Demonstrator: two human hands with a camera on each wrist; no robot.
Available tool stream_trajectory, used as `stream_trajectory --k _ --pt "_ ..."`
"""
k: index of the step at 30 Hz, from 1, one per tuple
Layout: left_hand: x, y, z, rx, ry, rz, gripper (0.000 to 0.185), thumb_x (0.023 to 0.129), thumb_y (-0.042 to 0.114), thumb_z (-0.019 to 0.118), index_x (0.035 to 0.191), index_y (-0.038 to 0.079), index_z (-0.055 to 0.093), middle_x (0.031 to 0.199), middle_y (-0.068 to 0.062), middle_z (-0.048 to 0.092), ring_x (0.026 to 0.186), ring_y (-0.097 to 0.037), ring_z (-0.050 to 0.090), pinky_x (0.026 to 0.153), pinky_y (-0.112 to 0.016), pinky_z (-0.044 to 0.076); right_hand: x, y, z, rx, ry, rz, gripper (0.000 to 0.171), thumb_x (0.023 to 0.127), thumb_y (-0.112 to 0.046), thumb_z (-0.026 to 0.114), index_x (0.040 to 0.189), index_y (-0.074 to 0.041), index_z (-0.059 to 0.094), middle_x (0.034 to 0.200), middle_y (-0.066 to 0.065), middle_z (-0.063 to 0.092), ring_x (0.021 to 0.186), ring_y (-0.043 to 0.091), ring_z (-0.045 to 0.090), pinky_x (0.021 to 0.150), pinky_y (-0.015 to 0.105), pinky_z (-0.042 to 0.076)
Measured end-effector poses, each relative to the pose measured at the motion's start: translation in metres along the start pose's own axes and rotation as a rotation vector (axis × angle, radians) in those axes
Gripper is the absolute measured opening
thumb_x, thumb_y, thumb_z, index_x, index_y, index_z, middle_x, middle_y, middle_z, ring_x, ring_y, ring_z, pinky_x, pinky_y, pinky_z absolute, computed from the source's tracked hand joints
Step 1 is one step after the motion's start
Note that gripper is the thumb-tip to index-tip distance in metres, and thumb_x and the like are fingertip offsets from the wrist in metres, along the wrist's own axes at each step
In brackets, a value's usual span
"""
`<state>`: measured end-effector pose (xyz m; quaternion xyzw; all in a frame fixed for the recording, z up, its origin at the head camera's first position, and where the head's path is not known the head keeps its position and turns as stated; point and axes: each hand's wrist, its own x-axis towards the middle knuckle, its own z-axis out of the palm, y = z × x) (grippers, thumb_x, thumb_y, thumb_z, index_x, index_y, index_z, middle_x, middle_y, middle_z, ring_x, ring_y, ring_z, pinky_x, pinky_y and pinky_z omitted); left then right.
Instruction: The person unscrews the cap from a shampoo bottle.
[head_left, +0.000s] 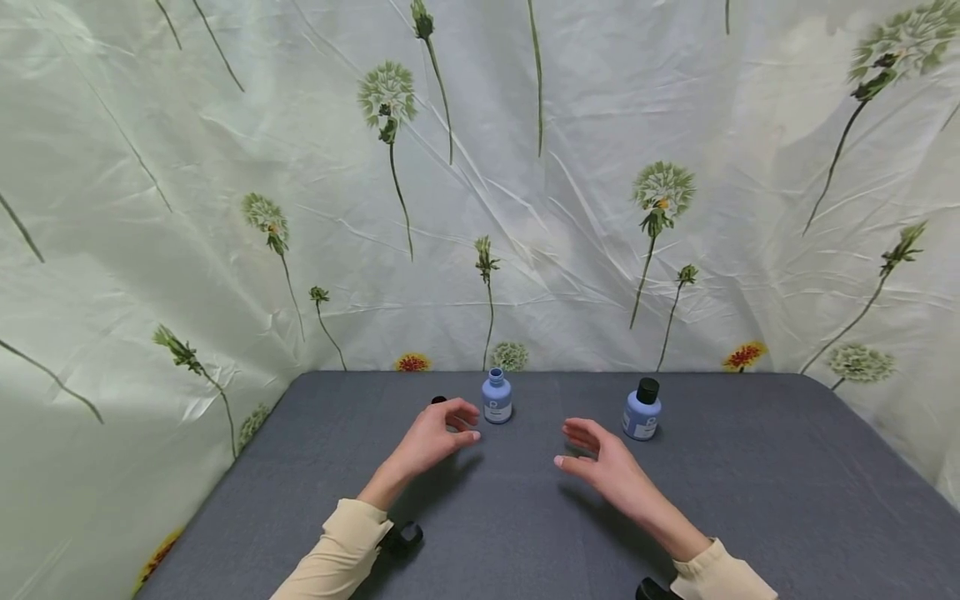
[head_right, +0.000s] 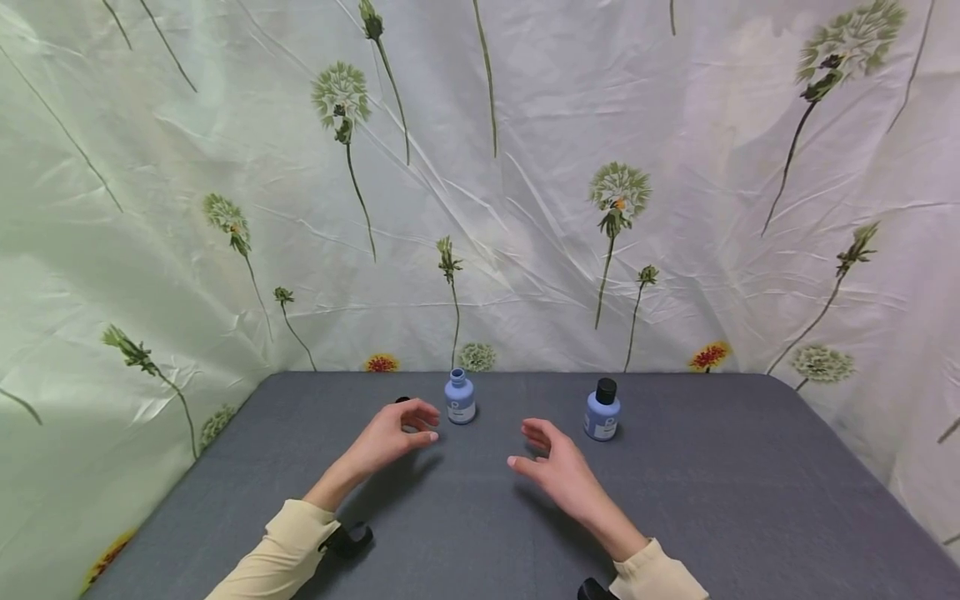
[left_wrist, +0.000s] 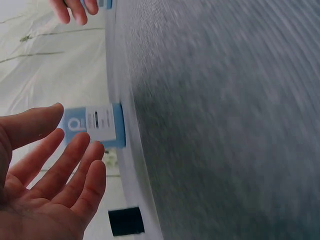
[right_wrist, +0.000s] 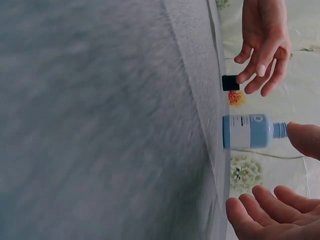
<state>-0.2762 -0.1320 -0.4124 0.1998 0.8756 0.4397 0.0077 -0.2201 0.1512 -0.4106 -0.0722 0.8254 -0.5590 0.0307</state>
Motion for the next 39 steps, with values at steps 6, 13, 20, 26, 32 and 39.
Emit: stream_trajectory --k 6,13,20,26,32,39 --pt "0.004 0.008 0.01 -0.018 -0.023 0.03 0.028 0.089 0.013 0.073 0.115 0.006 0.067 0.107 -0.008 0.068 0.092 -0.018 0.065 0.077 -0.04 0.052 -0.012 0.006 -0.015 0.007 0.006 -0.001 0.062 0.09 -0.017 0.073 0.142 0.002 0.045 0.141 0.021 0.05 0.131 0.036 0.047 0.1 0.046 0.044" --pt "0.011 0.016 0.023 -0.029 -0.061 0.06 0.029 0.089 0.013 0.073 0.116 0.004 0.066 0.109 -0.01 0.068 0.092 -0.018 0.066 0.078 -0.038 0.052 -0.021 0.011 -0.027 0.003 0.025 0.019 0.062 0.091 -0.017 0.073 0.142 0.003 0.044 0.141 0.023 0.049 0.13 0.038 0.046 0.097 0.044 0.046" --pt "0.019 0.024 0.035 -0.054 -0.094 0.068 0.032 0.089 0.016 0.073 0.117 0.003 0.066 0.111 -0.011 0.068 0.095 -0.018 0.065 0.08 -0.037 0.052 -0.028 0.014 -0.037 -0.027 0.037 0.054 0.063 0.091 -0.023 0.072 0.143 0.001 0.044 0.142 0.021 0.05 0.131 0.038 0.046 0.096 0.047 0.047" --pt "0.026 0.032 0.046 -0.06 -0.108 0.07 0.03 0.09 0.016 0.073 0.116 0.003 0.066 0.11 -0.01 0.068 0.095 -0.019 0.065 0.079 -0.037 0.052 -0.034 0.018 -0.043 -0.044 0.056 0.071 0.063 0.092 -0.023 0.072 0.142 0.001 0.044 0.142 0.021 0.05 0.131 0.038 0.046 0.096 0.049 0.046" --pt "0.033 0.038 0.054 -0.061 -0.113 0.07 0.031 0.09 0.019 0.072 0.118 0.006 0.066 0.108 -0.005 0.068 0.094 -0.016 0.065 0.078 -0.036 0.051 -0.036 0.022 -0.051 -0.071 0.07 0.072 0.06 0.094 -0.023 0.069 0.142 0.003 0.043 0.142 0.023 0.049 0.13 0.039 0.046 0.096 0.048 0.046" --pt "0.042 0.042 0.06 -0.064 -0.093 0.09 0.03 0.09 0.018 0.072 0.117 0.006 0.067 0.106 -0.001 0.069 0.094 -0.015 0.065 0.078 -0.035 0.051 -0.037 0.028 -0.065 -0.102 0.086 0.057 0.06 0.096 -0.024 0.067 0.142 0.005 0.043 0.141 0.025 0.049 0.128 0.041 0.047 0.095 0.049 0.047"
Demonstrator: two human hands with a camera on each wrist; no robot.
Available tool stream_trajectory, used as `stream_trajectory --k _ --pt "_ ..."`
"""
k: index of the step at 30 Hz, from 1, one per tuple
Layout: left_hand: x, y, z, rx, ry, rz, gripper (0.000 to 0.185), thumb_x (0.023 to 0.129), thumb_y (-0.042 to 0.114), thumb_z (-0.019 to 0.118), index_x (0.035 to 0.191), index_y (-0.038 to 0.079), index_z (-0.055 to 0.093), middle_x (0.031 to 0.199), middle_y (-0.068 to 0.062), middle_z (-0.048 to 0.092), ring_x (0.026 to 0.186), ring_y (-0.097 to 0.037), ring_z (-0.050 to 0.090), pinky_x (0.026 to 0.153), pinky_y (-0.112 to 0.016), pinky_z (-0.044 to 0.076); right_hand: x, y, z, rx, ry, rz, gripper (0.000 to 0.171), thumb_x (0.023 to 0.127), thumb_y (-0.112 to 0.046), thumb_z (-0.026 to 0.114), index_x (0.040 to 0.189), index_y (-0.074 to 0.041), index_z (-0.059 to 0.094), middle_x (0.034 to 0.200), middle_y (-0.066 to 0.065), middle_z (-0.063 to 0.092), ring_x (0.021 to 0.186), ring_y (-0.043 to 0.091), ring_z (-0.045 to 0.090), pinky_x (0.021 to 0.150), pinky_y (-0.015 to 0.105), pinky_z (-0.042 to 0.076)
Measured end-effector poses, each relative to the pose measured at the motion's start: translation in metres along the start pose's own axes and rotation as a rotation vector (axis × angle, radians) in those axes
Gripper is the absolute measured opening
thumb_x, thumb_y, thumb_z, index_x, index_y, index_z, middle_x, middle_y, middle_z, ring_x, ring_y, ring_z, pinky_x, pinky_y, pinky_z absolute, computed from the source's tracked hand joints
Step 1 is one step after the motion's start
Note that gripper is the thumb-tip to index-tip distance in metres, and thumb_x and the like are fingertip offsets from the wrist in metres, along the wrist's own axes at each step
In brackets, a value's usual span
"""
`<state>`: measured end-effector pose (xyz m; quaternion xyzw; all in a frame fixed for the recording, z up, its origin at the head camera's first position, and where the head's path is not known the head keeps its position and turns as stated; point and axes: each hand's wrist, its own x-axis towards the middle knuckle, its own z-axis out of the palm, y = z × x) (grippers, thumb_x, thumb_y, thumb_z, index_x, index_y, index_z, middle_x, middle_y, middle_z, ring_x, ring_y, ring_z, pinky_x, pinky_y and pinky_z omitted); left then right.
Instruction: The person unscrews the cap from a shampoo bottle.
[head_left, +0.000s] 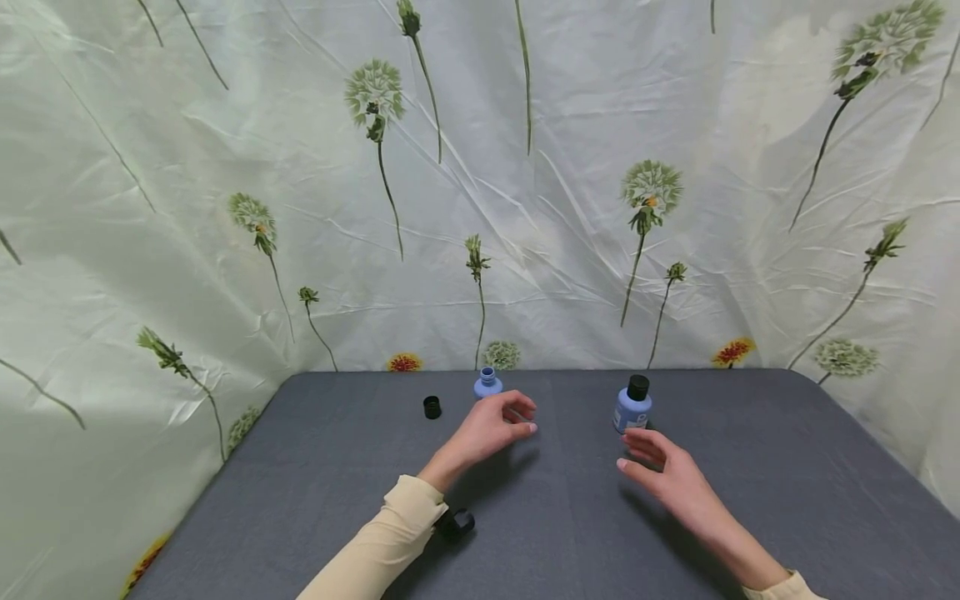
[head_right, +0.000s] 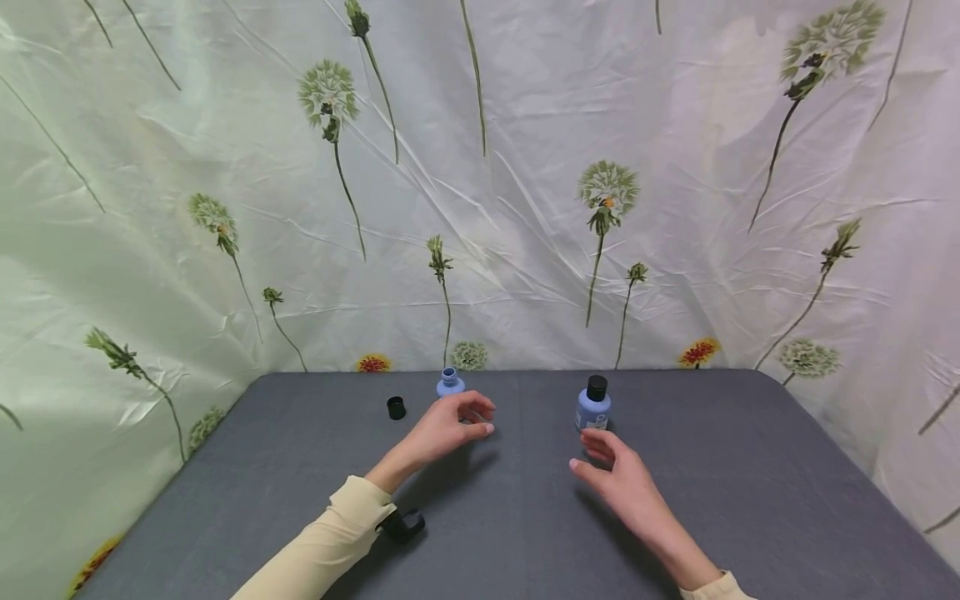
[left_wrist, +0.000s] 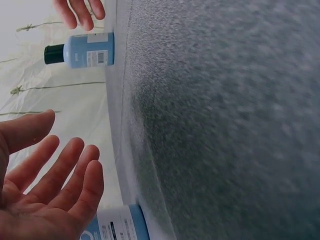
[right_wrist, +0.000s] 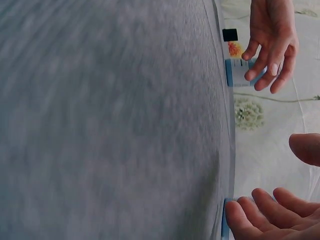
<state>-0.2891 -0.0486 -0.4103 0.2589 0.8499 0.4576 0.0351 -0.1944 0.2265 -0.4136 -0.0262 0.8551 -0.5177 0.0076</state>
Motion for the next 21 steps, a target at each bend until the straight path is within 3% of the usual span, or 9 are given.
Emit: stream_trajectory --k 9,21 --pt "0.015 0.005 0.011 -0.029 0.026 0.002 0.03 0.09 0.016 0.073 0.117 0.005 0.067 0.105 -0.002 0.069 0.093 -0.014 0.065 0.076 -0.032 0.052 0.005 0.01 -0.016 -0.076 0.043 -0.02 0.059 0.096 -0.023 0.067 0.14 0.008 0.044 0.138 0.028 0.051 0.125 0.042 0.05 0.093 0.049 0.048" --pt "0.038 0.013 0.025 -0.044 -0.007 0.008 0.029 0.09 0.017 0.073 0.116 0.006 0.067 0.102 0.001 0.068 0.09 -0.01 0.065 0.073 -0.029 0.051 0.013 0.02 -0.035 -0.095 0.045 -0.008 0.064 0.096 -0.024 0.066 0.142 0.011 0.037 0.139 0.031 0.048 0.127 0.045 0.047 0.094 0.048 0.047"
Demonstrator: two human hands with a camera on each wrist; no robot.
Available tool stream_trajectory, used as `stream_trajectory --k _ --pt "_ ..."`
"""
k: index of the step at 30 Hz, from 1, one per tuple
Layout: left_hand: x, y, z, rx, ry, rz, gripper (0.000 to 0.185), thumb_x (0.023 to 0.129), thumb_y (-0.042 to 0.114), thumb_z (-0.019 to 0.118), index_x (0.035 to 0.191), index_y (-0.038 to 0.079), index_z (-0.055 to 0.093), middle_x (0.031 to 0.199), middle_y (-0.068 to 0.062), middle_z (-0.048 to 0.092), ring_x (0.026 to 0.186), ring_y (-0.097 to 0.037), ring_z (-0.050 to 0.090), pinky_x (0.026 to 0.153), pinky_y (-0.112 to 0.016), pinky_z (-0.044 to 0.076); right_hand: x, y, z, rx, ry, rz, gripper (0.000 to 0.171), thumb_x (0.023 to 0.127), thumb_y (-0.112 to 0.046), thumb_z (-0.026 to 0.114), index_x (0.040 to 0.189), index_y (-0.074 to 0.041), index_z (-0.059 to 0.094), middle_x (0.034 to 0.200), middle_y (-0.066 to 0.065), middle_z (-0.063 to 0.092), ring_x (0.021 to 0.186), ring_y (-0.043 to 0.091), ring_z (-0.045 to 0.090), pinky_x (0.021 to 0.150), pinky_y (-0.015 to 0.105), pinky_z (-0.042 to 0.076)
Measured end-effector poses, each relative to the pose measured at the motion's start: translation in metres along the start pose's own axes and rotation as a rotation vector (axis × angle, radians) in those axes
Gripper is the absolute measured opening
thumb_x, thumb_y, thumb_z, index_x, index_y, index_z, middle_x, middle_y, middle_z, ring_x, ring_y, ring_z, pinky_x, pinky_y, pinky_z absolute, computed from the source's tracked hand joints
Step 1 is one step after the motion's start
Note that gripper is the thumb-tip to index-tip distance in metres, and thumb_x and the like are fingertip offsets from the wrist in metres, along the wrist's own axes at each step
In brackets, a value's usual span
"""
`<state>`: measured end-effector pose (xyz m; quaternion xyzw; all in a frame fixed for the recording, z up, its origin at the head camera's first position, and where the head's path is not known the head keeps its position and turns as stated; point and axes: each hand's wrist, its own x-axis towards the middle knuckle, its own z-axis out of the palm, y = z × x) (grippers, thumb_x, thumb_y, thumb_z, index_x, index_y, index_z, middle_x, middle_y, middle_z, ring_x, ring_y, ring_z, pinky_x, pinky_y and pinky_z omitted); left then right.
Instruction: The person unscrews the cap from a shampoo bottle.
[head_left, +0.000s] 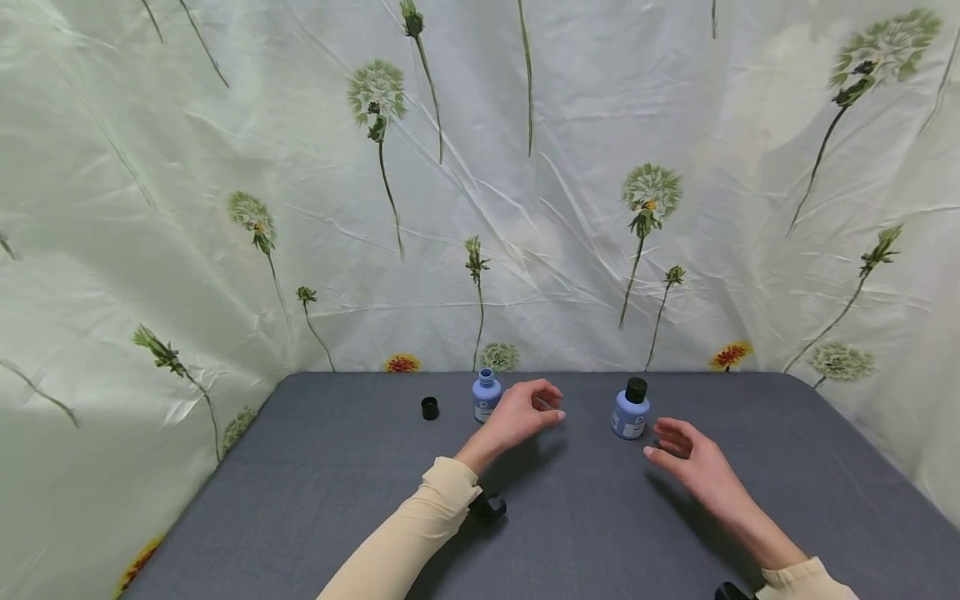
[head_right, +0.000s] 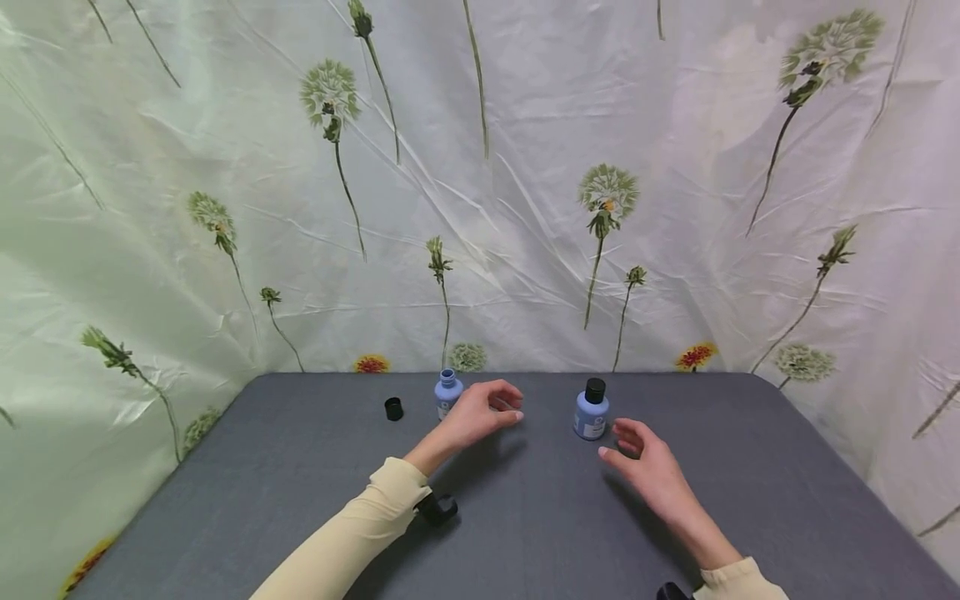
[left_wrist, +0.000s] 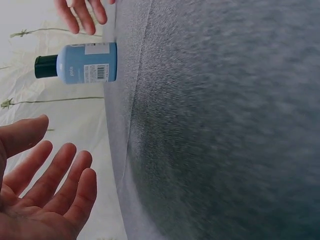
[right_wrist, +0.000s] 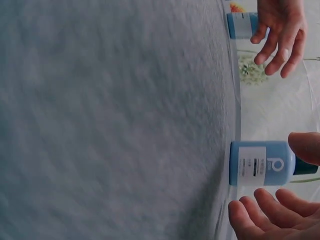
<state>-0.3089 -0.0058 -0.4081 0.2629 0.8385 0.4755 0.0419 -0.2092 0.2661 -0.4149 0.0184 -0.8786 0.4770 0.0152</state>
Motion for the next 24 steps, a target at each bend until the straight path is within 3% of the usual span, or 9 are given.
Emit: stream_trajectory --k 9,24 --pt "0.016 0.003 0.004 0.036 0.01 -0.006 0.028 0.089 0.016 0.073 0.115 0.005 0.068 0.098 0.001 0.068 0.088 -0.011 0.065 0.071 -0.028 0.051 0.014 0.004 -0.009 -0.045 0.0 -0.034 0.069 0.096 -0.026 0.066 0.143 0.013 0.033 0.14 0.033 0.045 0.128 0.047 0.045 0.095 0.052 0.046" --pt "0.041 0.008 0.01 0.032 -0.024 0.022 0.033 0.089 0.023 0.074 0.117 0.007 0.068 0.101 0.002 0.068 0.092 -0.01 0.064 0.074 -0.027 0.051 0.028 0.009 -0.013 -0.015 -0.038 -0.025 0.07 0.096 -0.028 0.066 0.145 0.011 0.033 0.142 0.032 0.044 0.13 0.046 0.043 0.096 0.052 0.045"
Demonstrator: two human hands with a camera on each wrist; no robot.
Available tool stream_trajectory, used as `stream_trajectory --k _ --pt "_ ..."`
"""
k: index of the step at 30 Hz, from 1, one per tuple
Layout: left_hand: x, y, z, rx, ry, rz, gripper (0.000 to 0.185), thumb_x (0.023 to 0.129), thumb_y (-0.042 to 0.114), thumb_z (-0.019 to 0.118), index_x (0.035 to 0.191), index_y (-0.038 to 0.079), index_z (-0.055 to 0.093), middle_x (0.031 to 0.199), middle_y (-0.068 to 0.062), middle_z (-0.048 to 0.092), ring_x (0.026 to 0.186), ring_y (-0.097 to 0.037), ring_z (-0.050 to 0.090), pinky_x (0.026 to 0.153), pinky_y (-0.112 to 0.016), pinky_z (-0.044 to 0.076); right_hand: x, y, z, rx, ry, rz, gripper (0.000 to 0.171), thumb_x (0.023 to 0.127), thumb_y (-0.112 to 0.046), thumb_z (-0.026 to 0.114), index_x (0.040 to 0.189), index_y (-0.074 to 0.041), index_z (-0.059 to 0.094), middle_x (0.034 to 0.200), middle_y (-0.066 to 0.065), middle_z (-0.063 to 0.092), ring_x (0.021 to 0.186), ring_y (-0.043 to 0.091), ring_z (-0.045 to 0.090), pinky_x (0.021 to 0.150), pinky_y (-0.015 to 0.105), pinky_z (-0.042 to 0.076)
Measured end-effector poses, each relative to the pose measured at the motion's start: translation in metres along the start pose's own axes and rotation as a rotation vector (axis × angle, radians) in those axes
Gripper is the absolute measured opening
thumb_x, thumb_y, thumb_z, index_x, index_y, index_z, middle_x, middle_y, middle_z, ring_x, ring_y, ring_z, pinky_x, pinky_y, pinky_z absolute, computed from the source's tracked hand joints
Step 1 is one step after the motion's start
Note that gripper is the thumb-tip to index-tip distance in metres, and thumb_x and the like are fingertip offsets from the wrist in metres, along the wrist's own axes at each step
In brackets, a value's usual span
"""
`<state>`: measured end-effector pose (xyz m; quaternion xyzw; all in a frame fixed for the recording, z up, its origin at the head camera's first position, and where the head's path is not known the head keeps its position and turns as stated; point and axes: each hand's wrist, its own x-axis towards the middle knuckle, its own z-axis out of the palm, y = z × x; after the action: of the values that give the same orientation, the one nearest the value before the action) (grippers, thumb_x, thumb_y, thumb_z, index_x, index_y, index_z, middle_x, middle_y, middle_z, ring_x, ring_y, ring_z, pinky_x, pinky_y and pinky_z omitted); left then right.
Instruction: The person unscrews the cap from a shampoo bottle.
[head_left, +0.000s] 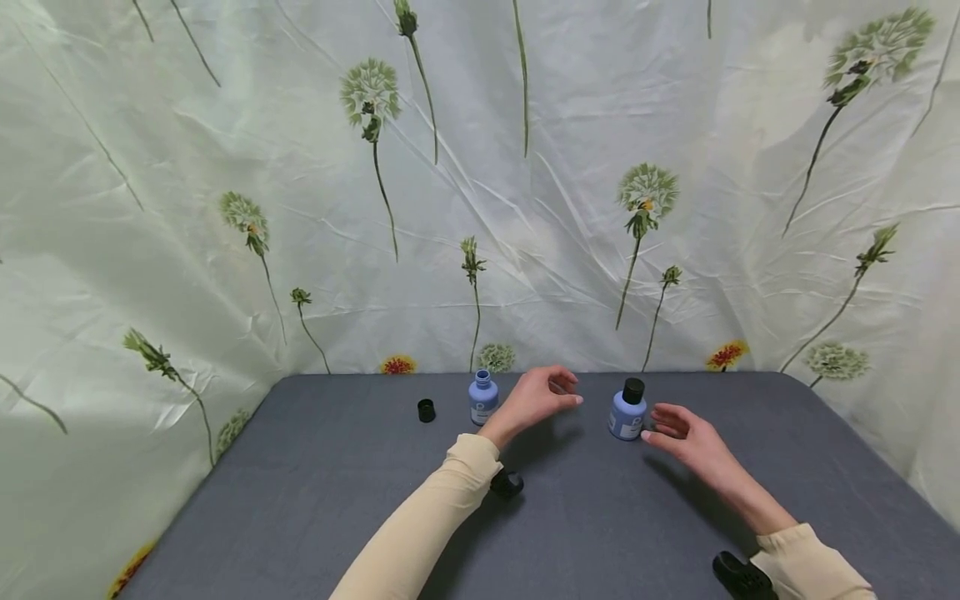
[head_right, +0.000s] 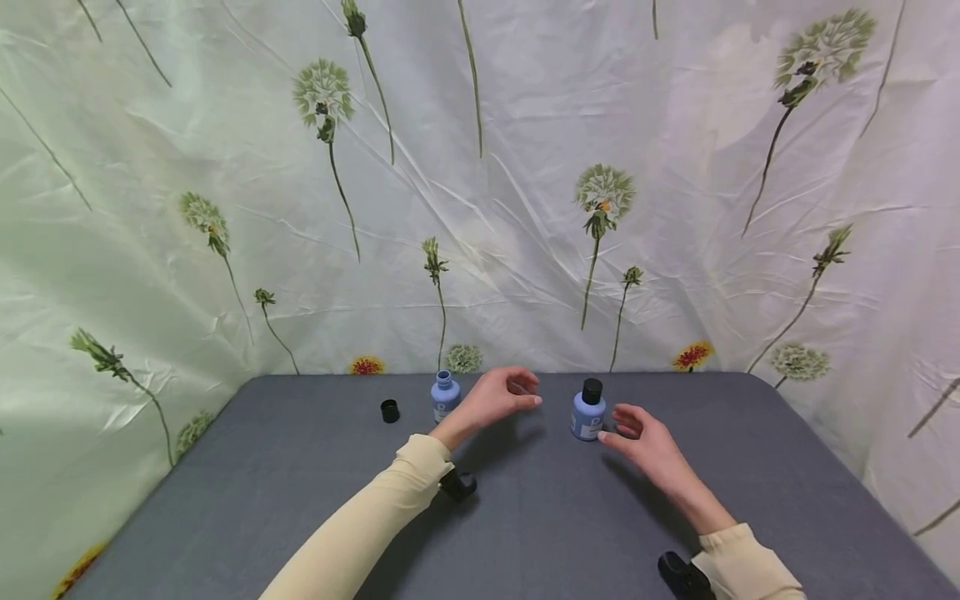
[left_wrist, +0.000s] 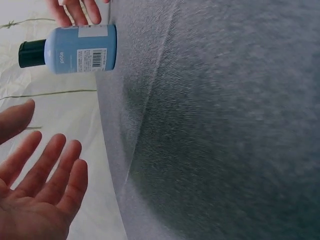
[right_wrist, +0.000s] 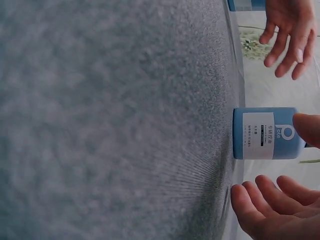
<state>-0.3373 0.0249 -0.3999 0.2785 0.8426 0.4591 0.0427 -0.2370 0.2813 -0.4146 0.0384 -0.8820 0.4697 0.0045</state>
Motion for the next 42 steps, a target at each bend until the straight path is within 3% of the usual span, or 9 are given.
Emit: stream_trajectory --k 10,26,30,35,42 --pt "0.018 0.007 0.014 -0.071 -0.031 0.045 0.033 0.088 0.018 0.075 0.118 0.007 0.067 0.118 -0.014 0.067 0.098 -0.012 0.064 0.081 -0.026 0.051 0.012 -0.001 0.002 -0.002 -0.022 0.03 0.078 0.093 -0.033 0.069 0.145 0.011 0.032 0.143 0.034 0.041 0.13 0.048 0.043 0.098 0.055 0.042" --pt "0.029 0.026 0.048 -0.05 0.0 0.076 0.036 0.088 0.024 0.077 0.121 0.012 0.067 0.114 0.005 0.067 0.104 -0.008 0.06 0.085 -0.026 0.049 0.024 0.002 0.005 -0.009 -0.046 -0.018 0.076 0.091 -0.03 0.073 0.144 0.01 0.037 0.14 0.033 0.044 0.127 0.047 0.046 0.097 0.054 0.044" --pt "0.03 0.03 0.05 -0.063 0.002 0.095 0.034 0.088 0.021 0.076 0.12 0.015 0.068 0.112 0.006 0.067 0.103 -0.008 0.061 0.082 -0.024 0.049 0.028 0.002 0.006 0.001 -0.058 -0.044 0.075 0.091 -0.029 0.073 0.143 0.01 0.038 0.137 0.033 0.048 0.125 0.045 0.049 0.095 0.052 0.046" --pt "0.031 0.033 0.053 -0.075 0.008 0.098 0.033 0.087 0.02 0.078 0.118 0.015 0.069 0.103 0.007 0.067 0.095 -0.006 0.061 0.075 -0.022 0.048 0.034 0.003 0.008 -0.027 -0.041 -0.08 0.069 0.089 -0.024 0.075 0.14 0.011 0.044 0.122 0.027 0.061 0.11 0.036 0.06 0.084 0.042 0.052" --pt "0.033 0.032 0.055 -0.09 0.029 0.084 0.03 0.086 0.021 0.079 0.114 0.015 0.072 0.097 0.009 0.067 0.089 -0.003 0.059 0.073 -0.022 0.047 0.036 0.002 0.01 -0.04 -0.041 -0.067 0.067 0.088 -0.025 0.076 0.138 0.01 0.047 0.118 0.023 0.063 0.101 0.029 0.06 0.078 0.037 0.05"
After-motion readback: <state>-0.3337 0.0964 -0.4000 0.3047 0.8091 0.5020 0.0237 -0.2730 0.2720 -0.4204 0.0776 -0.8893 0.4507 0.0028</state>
